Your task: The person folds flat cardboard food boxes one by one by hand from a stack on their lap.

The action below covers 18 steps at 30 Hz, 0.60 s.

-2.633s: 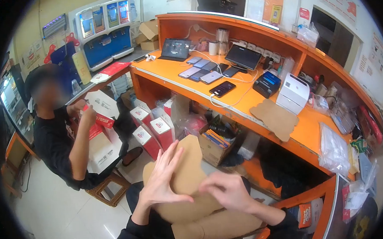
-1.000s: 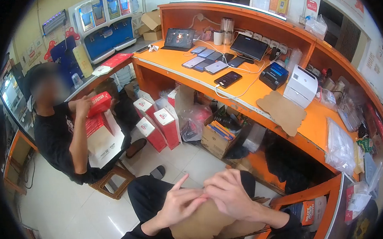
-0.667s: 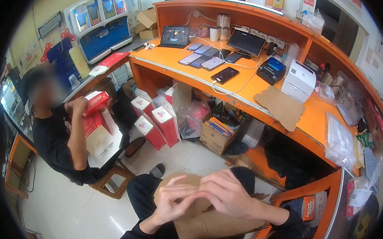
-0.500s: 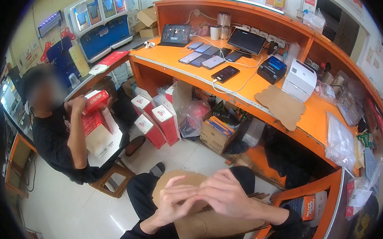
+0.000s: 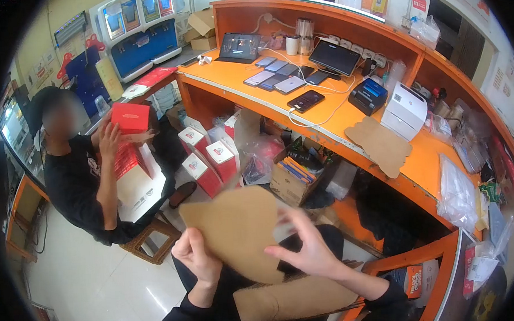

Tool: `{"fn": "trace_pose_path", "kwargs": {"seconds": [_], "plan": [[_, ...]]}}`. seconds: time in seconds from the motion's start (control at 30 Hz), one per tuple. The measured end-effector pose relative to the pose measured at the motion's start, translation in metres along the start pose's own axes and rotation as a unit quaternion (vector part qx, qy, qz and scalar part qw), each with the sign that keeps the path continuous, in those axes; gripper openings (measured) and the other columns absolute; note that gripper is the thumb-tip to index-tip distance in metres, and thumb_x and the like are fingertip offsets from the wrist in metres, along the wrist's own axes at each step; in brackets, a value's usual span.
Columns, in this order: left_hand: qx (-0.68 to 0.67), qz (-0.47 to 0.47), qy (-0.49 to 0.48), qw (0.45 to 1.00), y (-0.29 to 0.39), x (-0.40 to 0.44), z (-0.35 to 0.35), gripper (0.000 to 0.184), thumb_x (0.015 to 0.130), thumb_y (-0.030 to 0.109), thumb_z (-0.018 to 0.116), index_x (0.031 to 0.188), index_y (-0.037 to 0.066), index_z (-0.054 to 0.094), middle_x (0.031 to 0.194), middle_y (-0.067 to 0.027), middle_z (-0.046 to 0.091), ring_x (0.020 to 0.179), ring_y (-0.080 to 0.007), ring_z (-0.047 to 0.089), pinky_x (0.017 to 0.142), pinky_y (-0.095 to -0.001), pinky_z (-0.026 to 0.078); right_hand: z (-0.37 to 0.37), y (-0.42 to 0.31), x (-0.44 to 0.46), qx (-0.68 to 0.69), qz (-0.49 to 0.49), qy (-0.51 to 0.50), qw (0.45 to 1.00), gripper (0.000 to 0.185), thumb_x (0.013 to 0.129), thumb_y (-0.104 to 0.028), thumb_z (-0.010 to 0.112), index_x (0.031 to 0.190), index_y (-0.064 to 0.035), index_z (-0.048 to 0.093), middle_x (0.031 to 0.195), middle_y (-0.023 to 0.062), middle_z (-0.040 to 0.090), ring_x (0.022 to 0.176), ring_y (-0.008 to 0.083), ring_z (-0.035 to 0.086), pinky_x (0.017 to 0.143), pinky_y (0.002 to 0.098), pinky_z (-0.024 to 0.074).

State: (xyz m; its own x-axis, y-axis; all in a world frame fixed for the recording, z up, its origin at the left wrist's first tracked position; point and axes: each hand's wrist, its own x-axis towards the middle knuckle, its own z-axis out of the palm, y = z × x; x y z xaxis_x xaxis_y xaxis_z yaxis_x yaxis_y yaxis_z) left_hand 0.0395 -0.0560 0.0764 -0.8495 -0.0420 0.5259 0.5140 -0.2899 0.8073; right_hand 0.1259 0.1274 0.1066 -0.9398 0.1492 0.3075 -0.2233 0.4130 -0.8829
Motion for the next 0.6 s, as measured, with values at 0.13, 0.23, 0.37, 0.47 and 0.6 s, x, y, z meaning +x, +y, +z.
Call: {"fn": "trace_pose_path", "kwargs": {"seconds": [0.13,0.23,0.37,0.47,0.6], "plan": [[-0.151,-0.072,0.13,0.977,-0.014,0.001,0.025,0.028,0.094,0.017,0.053,0.093,-0.009,0.064,0.078,-0.0033,0.064,0.068,-0.0062,0.054,0.068,-0.0194,0.042,0.006,0.018,-0.012,0.191,0.187,-0.112,0.957,0.023,0.086,-0.014,0.065,0.099,0.0045,0.062,0.083,0.003,0.063,0.07,0.0052,0.054,0.062,0.0204,0.0441],[-0.069,-0.02,0.121,0.99,-0.019,0.004,0.032,0.032,0.088,0.021,0.061,0.108,-0.005,0.061,0.11,-0.0139,0.059,0.098,-0.0164,0.055,0.084,-0.0269,0.041,0.007,0.008,-0.008,0.186,0.151,-0.017,0.971,0.017,0.089,-0.012,0.06,0.088,0.0044,0.065,0.072,-0.0005,0.062,0.062,0.0014,0.05,0.054,0.0173,0.0396],[0.294,0.219,-0.111,0.924,-0.012,0.003,0.033,0.058,0.076,0.03,0.071,0.124,0.003,0.052,0.138,-0.0189,0.04,0.128,-0.028,0.039,0.105,-0.0404,0.027,-0.002,0.017,-0.003,0.089,0.11,0.004,0.99,0.014,0.088,-0.009,0.06,0.08,0.003,0.062,0.067,0.0015,0.056,0.058,0.0047,0.046,0.05,0.0226,0.0344],[0.342,0.194,-0.344,0.853,-0.015,0.007,0.028,0.074,0.074,0.038,0.07,0.135,0.008,0.041,0.143,-0.0138,0.036,0.132,-0.0288,0.035,0.108,-0.044,0.024,-0.002,0.009,0.001,-0.037,-0.01,-0.026,0.999,0.008,0.083,-0.005,0.062,0.08,0.0023,0.061,0.066,0.0091,0.048,0.056,0.0136,0.047,0.051,0.0264,0.0344],[0.217,0.122,-0.426,0.87,-0.02,0.003,0.029,0.06,0.075,0.027,0.069,0.128,0.005,0.048,0.128,-0.012,0.052,0.117,-0.0293,0.05,0.098,-0.043,0.037,-0.004,0.002,0.001,-0.076,-0.055,-0.041,0.995,0.008,0.08,-0.005,0.064,0.078,0.0018,0.062,0.065,0.0102,0.05,0.055,0.0208,0.048,0.052,0.0289,0.0375]]}}
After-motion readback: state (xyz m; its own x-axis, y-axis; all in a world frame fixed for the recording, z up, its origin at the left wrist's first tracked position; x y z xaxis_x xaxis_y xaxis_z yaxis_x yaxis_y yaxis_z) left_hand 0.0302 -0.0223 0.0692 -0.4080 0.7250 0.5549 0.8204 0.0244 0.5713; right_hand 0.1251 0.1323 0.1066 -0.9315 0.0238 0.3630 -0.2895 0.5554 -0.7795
